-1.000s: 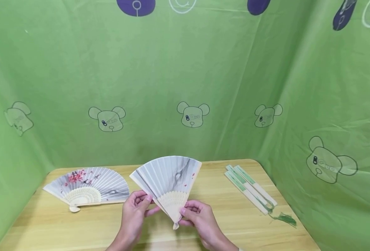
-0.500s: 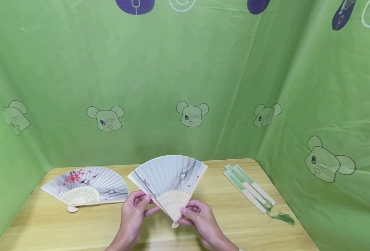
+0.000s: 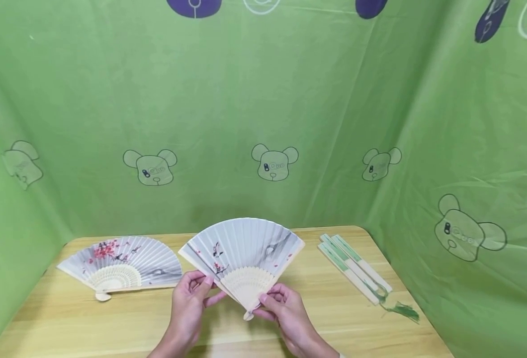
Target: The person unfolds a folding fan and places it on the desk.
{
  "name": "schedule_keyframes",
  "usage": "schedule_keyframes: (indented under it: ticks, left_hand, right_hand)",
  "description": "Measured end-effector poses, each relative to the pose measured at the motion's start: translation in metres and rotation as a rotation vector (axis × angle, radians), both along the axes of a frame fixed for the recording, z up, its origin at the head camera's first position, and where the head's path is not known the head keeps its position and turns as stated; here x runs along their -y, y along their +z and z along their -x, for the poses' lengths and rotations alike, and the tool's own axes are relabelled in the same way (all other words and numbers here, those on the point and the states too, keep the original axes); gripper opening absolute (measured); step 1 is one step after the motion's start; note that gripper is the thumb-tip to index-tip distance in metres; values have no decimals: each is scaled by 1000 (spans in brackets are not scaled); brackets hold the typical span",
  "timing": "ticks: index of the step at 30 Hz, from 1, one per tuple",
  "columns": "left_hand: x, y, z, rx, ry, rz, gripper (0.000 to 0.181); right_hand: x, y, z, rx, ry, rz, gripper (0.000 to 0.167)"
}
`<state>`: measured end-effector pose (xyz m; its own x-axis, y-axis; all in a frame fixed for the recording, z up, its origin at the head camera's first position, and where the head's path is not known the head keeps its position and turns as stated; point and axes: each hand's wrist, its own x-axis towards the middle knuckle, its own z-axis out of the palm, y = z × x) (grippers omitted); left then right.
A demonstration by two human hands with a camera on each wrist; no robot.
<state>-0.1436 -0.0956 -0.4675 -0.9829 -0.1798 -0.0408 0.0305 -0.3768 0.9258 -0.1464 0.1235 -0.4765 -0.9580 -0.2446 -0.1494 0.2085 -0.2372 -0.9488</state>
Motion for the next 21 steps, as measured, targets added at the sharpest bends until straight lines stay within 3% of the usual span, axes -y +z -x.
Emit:
schedule_keyframes:
  ticks: [21]
  left_hand:
    - [-1,-1,1,-16,1,-34,23]
  right_hand:
    - [2,1,0,28,-57,72,40]
